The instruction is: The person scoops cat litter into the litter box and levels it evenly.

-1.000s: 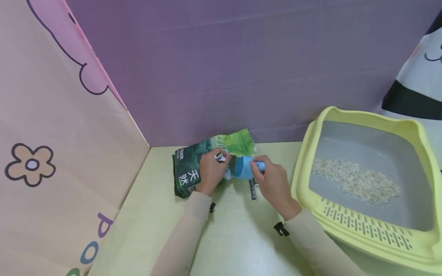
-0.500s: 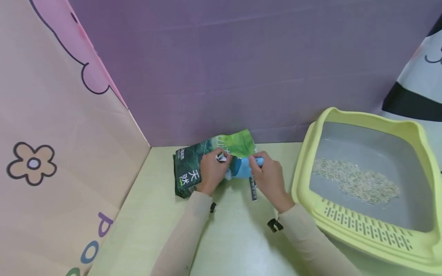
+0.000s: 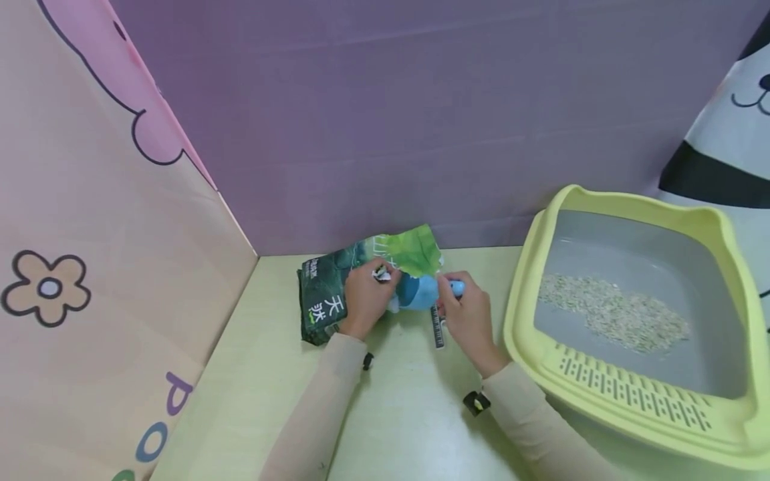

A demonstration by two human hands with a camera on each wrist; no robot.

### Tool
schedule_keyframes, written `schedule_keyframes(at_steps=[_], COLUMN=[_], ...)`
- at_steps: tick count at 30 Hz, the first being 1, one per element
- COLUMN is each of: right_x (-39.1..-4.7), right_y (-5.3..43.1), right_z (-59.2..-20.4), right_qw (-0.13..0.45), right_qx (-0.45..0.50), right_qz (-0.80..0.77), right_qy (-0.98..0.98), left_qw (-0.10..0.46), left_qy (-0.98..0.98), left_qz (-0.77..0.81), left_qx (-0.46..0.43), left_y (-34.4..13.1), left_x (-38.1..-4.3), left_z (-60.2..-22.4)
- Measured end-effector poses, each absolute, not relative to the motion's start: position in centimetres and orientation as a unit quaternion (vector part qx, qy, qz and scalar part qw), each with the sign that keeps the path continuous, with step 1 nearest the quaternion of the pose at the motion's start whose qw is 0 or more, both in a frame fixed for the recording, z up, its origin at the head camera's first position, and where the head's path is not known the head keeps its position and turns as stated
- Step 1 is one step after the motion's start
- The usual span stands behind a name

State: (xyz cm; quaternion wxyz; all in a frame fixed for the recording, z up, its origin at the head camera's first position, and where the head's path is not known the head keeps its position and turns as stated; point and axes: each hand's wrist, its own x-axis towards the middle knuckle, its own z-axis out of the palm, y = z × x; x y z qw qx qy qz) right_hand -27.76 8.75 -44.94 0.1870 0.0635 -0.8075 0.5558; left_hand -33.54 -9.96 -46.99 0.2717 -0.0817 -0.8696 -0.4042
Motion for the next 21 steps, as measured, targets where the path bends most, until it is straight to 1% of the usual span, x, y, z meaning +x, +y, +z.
schedule_keyframes(at_steps=[9, 21], right_x=[-27.8, -28.2], right_y=[8.6, 8.5], right_z=[-46.4, -47.3], right_qw=[0.195, 0.174], right_qx=[0.056, 0.041], right_qz=[0.606, 0.650], right_qy=[-0.769, -0.739], left_qw=[0.260, 0.256], left_qy=[-0.873, -0.872], left_qz=[-0.404, -0.408], left_qx=[-0.084, -0.086], left_y=[-9.9, -10.0], left_x=[-33.4, -33.4], left_z=[-46.8, -46.7])
